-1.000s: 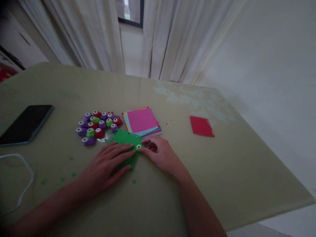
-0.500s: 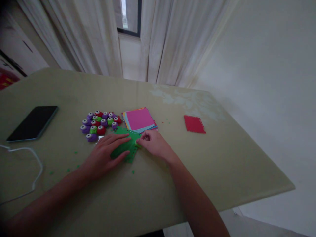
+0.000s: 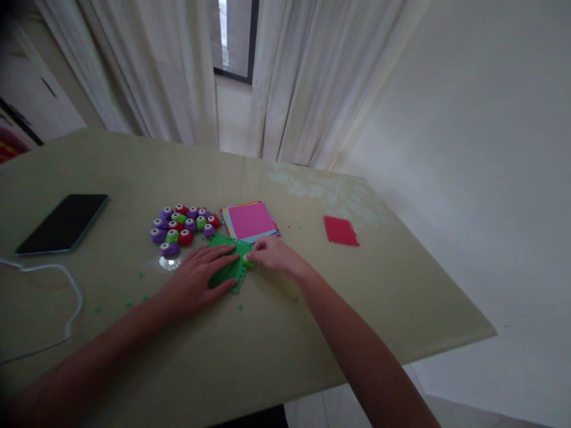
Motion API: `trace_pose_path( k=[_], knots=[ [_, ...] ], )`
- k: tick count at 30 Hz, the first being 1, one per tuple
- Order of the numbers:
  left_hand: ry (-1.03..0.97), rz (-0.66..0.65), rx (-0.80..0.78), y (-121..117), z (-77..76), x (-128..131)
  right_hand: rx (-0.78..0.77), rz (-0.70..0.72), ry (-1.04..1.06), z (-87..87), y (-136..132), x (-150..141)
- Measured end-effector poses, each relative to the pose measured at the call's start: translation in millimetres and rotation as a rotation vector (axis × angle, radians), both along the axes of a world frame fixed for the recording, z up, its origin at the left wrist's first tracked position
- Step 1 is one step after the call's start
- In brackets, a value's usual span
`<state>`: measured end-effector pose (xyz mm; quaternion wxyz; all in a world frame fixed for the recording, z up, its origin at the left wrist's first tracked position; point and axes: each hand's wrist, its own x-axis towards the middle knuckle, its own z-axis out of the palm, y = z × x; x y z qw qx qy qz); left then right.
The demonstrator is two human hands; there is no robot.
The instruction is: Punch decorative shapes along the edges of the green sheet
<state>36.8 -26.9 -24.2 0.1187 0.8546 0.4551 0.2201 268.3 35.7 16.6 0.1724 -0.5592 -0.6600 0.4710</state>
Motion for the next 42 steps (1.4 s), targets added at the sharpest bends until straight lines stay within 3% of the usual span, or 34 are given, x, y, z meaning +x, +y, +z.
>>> trace_pose_path(
  k=[42],
  knots=[
    [-0.058, -0.02, -0.037, 3.7, -1.6, -0.5, -0.018, 0.188, -0.229, 14.0, 18.8, -7.0]
  ],
)
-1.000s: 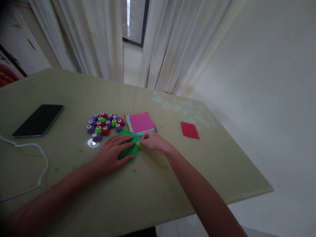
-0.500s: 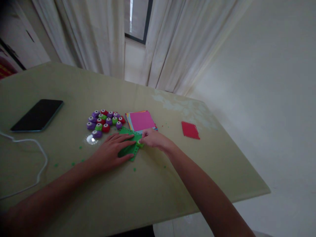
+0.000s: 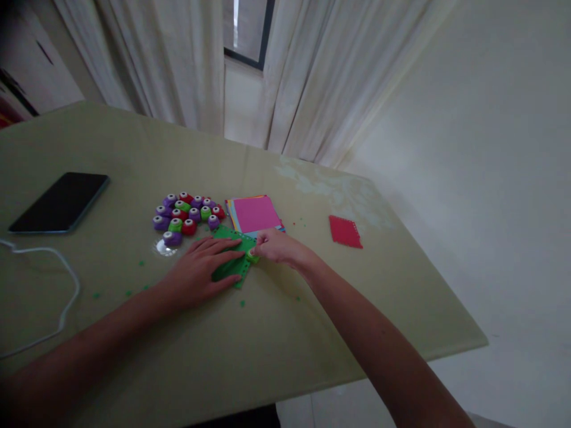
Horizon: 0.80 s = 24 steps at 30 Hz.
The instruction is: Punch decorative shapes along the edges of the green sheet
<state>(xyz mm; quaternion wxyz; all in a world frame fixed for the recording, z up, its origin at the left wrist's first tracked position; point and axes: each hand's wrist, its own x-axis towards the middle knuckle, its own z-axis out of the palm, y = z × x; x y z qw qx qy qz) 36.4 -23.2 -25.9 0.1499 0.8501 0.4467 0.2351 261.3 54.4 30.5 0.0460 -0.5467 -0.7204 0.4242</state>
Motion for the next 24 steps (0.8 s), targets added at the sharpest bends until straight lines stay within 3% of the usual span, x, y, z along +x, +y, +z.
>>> trace_pose_path(
  k=[24],
  knots=[
    [0.051, 0.017, -0.01, -1.0, 4.9, 1.7, 0.058, 0.004, -0.071, -5.3, -1.3, -7.3]
  ],
)
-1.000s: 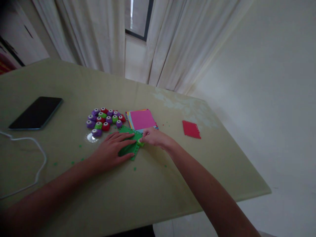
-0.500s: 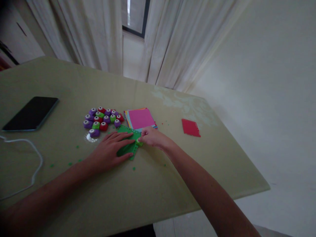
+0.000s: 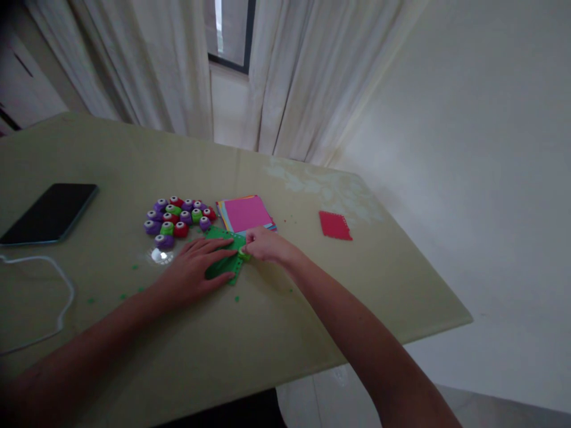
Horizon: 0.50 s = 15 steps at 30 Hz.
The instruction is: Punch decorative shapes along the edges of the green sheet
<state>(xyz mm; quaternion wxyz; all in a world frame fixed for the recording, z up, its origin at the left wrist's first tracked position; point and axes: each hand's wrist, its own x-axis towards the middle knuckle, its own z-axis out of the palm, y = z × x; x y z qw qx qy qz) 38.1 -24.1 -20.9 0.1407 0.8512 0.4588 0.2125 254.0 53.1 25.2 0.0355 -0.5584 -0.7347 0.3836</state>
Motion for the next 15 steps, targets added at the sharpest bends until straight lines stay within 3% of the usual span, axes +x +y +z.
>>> trace_pose_path(
  k=[7, 12, 15],
  knots=[
    [0.04, 0.001, 0.033, -1.8, 2.0, -0.2, 0.008, -0.058, 0.159, -3.3, -11.8, 11.3],
    [0.065, -0.001, 0.059, -2.7, -1.0, -1.0, 0.071, -0.172, 0.497, -17.4, -30.0, 17.9],
    [0.07, -0.005, 0.077, -3.6, -3.7, -1.8, 0.124, -0.187, 0.476, -23.1, -38.6, 21.6]
  ],
)
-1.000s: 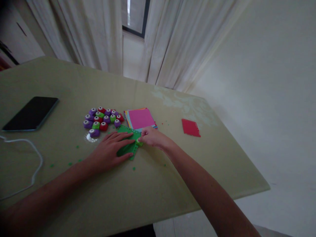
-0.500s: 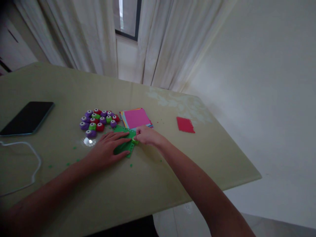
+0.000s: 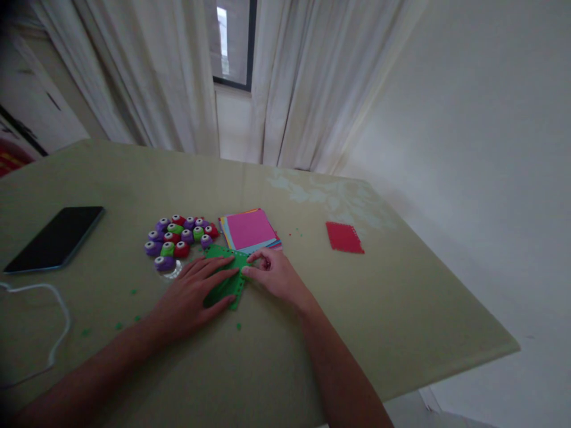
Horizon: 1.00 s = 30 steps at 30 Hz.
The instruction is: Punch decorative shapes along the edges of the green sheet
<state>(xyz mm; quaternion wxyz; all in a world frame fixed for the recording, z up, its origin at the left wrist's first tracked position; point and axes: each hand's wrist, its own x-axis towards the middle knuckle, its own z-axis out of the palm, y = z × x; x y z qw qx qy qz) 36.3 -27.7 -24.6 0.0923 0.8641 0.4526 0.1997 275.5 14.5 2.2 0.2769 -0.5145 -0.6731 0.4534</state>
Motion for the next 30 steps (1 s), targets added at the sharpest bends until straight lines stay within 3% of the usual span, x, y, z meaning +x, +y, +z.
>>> trace_pose_path(
  k=[7, 16, 30],
  knots=[
    [0.034, -0.013, 0.021, -4.6, -1.2, -1.4, 0.098, 0.006, -0.164, 0.5, -4.6, 16.6],
    [0.032, -0.022, 0.025, -6.2, 1.4, -2.1, 0.228, 0.065, -0.214, 5.3, -11.5, 7.7],
    [0.049, -0.116, -0.041, -12.9, 11.3, 0.2, 0.21, -0.14, -0.344, 6.5, 6.5, 44.4]
  ],
)
